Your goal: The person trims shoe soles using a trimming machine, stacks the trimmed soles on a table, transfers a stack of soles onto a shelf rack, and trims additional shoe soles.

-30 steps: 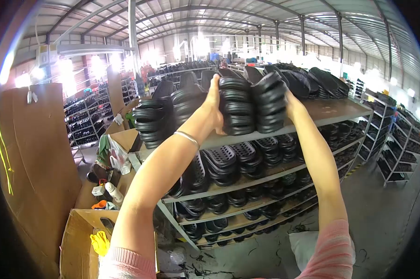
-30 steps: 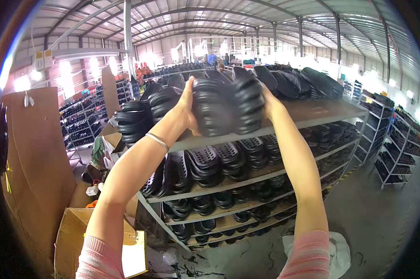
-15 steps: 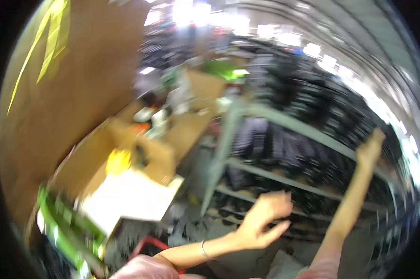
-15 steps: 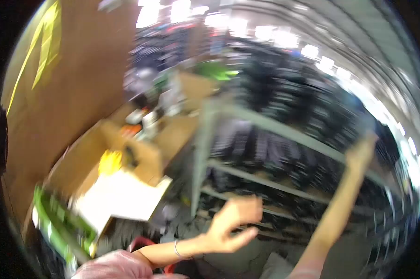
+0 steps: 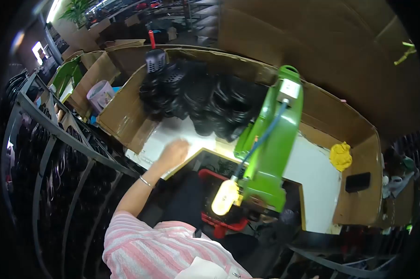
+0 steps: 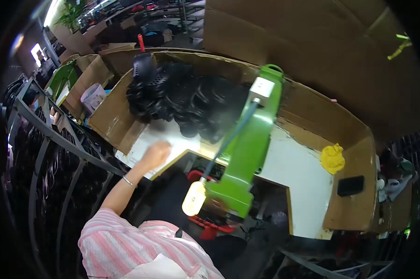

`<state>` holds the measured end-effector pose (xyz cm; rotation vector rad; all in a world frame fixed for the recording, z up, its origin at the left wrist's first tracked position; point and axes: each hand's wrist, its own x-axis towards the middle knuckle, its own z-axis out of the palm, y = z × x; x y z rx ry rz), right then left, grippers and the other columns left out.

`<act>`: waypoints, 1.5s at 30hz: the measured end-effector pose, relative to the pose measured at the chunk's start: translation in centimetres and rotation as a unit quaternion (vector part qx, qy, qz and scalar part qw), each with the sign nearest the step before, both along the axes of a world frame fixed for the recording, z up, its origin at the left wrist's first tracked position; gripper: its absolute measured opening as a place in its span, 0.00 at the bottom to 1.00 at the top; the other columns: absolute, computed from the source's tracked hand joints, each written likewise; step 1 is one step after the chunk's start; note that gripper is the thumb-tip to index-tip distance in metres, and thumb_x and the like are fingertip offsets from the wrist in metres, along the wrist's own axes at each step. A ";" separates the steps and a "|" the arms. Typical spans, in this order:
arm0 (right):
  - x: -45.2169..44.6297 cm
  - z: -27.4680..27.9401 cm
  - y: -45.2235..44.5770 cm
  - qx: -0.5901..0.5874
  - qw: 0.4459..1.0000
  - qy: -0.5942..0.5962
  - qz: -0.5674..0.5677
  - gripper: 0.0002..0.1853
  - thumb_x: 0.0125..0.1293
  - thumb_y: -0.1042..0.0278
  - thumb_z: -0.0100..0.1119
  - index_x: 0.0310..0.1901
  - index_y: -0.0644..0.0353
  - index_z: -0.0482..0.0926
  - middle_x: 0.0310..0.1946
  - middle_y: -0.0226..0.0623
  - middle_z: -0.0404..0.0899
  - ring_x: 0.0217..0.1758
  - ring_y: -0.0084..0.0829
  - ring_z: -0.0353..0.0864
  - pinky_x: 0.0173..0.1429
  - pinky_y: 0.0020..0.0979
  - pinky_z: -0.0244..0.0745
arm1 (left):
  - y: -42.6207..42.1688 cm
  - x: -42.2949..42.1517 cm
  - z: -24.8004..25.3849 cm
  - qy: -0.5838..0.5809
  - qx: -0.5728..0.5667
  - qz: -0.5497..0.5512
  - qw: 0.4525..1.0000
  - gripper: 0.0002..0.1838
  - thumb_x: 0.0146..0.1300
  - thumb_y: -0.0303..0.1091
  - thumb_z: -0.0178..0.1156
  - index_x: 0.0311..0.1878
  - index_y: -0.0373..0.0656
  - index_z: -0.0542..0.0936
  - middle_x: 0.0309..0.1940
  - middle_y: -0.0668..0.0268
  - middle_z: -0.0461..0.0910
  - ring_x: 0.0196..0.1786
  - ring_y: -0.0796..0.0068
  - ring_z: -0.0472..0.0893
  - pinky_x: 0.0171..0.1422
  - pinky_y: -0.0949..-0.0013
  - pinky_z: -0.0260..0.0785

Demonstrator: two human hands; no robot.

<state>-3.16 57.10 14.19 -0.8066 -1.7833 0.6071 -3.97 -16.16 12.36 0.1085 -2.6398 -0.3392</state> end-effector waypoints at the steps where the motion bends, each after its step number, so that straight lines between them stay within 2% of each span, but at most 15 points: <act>1: -2.0 -2.9 -3.4 -0.070 0.997 -0.016 0.013 0.16 0.51 0.67 0.65 0.39 0.70 0.83 0.37 0.51 0.83 0.39 0.43 0.79 0.47 0.40 0.73 | -0.7 -1.0 4.3 0.044 -0.012 0.040 0.998 0.12 0.53 0.23 0.57 0.42 0.38 0.81 0.40 0.54 0.80 0.44 0.52 0.78 0.49 0.56 0.72; 3: -5.8 -11.9 -5.5 -0.180 0.980 -0.040 0.078 0.17 0.55 0.67 0.66 0.46 0.67 0.80 0.44 0.46 0.81 0.44 0.37 0.79 0.48 0.35 0.73 | -2.3 -4.2 8.7 0.184 -0.056 0.056 0.980 0.20 0.51 0.18 0.56 0.50 0.39 0.79 0.44 0.56 0.79 0.50 0.54 0.77 0.55 0.59 0.71; 7: -10.0 -15.8 -15.5 -0.384 0.887 -0.019 0.255 0.21 0.62 0.68 0.63 0.55 0.64 0.74 0.49 0.42 0.77 0.50 0.35 0.75 0.52 0.38 0.72 | -6.0 -9.4 7.8 0.138 -0.273 0.046 0.951 0.21 0.49 0.19 0.60 0.48 0.45 0.78 0.50 0.64 0.78 0.65 0.61 0.69 0.74 0.53 0.51; 11: -10.6 -18.0 -26.1 -0.548 0.760 -0.004 0.348 0.20 0.62 0.74 0.58 0.57 0.59 0.74 0.50 0.39 0.78 0.47 0.32 0.77 0.47 0.33 0.74 | -6.6 -7.3 9.3 0.120 -0.213 -0.014 0.970 0.14 0.46 0.18 0.62 0.37 0.43 0.77 0.37 0.65 0.77 0.53 0.62 0.76 0.75 0.51 0.50; 15: -7.6 -17.1 -34.3 -0.582 0.655 -0.045 0.480 0.19 0.64 0.72 0.57 0.57 0.62 0.73 0.49 0.42 0.78 0.47 0.33 0.78 0.49 0.36 0.76 | -1.3 6.8 8.6 0.307 -0.031 -0.073 0.948 0.20 0.40 0.16 0.69 0.39 0.37 0.76 0.37 0.55 0.78 0.46 0.50 0.80 0.62 0.49 0.71; 18: -3.3 -14.4 -41.1 -0.534 0.547 -0.117 0.634 0.25 0.64 0.69 0.63 0.62 0.64 0.70 0.50 0.46 0.78 0.44 0.31 0.83 0.43 0.31 0.82 | 3.3 15.2 4.7 0.283 0.135 -0.025 0.949 0.19 0.41 0.16 0.70 0.39 0.36 0.77 0.34 0.55 0.79 0.41 0.50 0.81 0.63 0.49 0.72; 20: -0.1 -12.8 -43.5 -0.608 0.370 -0.070 0.699 0.42 0.65 0.57 0.63 0.75 0.49 0.49 0.68 0.49 0.60 0.59 0.44 0.75 0.53 0.47 0.80 | 5.6 17.3 0.6 0.226 0.325 -0.055 0.917 0.18 0.43 0.16 0.71 0.39 0.36 0.76 0.31 0.60 0.77 0.40 0.64 0.81 0.65 0.57 0.70; 22: 1.1 -12.3 -43.8 -0.628 0.322 -0.024 0.708 0.49 0.64 0.52 0.63 0.76 0.38 0.37 0.75 0.43 0.44 0.71 0.46 0.59 0.58 0.61 0.71 | 8.9 17.1 -2.4 0.169 0.534 -0.061 0.827 0.15 0.48 0.15 0.70 0.38 0.36 0.76 0.33 0.67 0.75 0.40 0.75 0.78 0.60 0.67 0.71; 24: 0.5 -11.4 -42.3 -0.598 0.408 0.040 0.689 0.50 0.63 0.53 0.65 0.76 0.39 0.38 0.71 0.40 0.52 0.70 0.43 0.60 0.60 0.60 0.68 | 10.8 16.1 -5.5 0.122 0.620 -0.126 0.765 0.13 0.52 0.15 0.68 0.38 0.36 0.75 0.35 0.71 0.74 0.40 0.81 0.75 0.52 0.75 0.70; 26: -0.4 -9.2 -39.8 -0.534 0.501 0.104 0.673 0.46 0.61 0.69 0.68 0.74 0.48 0.48 0.64 0.34 0.61 0.66 0.34 0.63 0.66 0.42 0.65 | 13.0 14.1 -6.2 0.090 0.696 -0.141 0.698 0.14 0.54 0.17 0.67 0.40 0.38 0.74 0.37 0.70 0.75 0.41 0.82 0.75 0.49 0.77 0.69; 29: -1.7 -8.5 -34.7 -0.422 0.618 0.118 0.653 0.50 0.50 0.77 0.75 0.71 0.54 0.53 0.64 0.35 0.60 0.66 0.31 0.62 0.70 0.31 0.58 | 16.1 9.8 -5.8 0.036 0.670 -0.138 0.729 0.18 0.51 0.23 0.72 0.42 0.39 0.74 0.39 0.65 0.79 0.43 0.79 0.78 0.50 0.74 0.71; 33: -3.6 -7.7 -30.9 -0.338 0.703 0.129 0.612 0.55 0.48 0.71 0.79 0.72 0.53 0.48 0.66 0.37 0.57 0.68 0.35 0.59 0.72 0.35 0.56 | 20.0 4.0 -3.9 0.061 0.609 -0.174 0.772 0.20 0.46 0.28 0.77 0.40 0.38 0.76 0.35 0.67 0.79 0.40 0.78 0.77 0.48 0.73 0.71; 37: -5.6 -6.8 -30.2 -0.343 0.714 0.133 0.596 0.55 0.47 0.70 0.79 0.72 0.54 0.49 0.66 0.37 0.57 0.67 0.35 0.61 0.69 0.35 0.61 | 21.0 1.2 -4.0 0.043 0.657 -0.214 0.721 0.23 0.46 0.27 0.76 0.45 0.36 0.77 0.39 0.65 0.80 0.44 0.76 0.77 0.51 0.70 0.71; 43: -6.4 -7.6 -31.4 -0.313 0.723 0.112 0.606 0.55 0.45 0.72 0.80 0.71 0.57 0.52 0.59 0.36 0.62 0.57 0.31 0.67 0.59 0.31 0.71 | 19.6 1.6 -2.8 0.139 0.489 -0.187 0.841 0.18 0.46 0.25 0.73 0.40 0.34 0.78 0.35 0.60 0.79 0.38 0.71 0.80 0.47 0.70 0.73; 45: -6.0 -7.7 -32.0 -0.334 0.718 0.107 0.601 0.55 0.44 0.72 0.81 0.71 0.57 0.52 0.59 0.36 0.62 0.55 0.31 0.68 0.57 0.29 0.72 | 18.9 1.9 -3.8 0.124 0.516 -0.187 0.827 0.17 0.46 0.24 0.71 0.39 0.34 0.77 0.34 0.61 0.78 0.37 0.73 0.79 0.46 0.71 0.72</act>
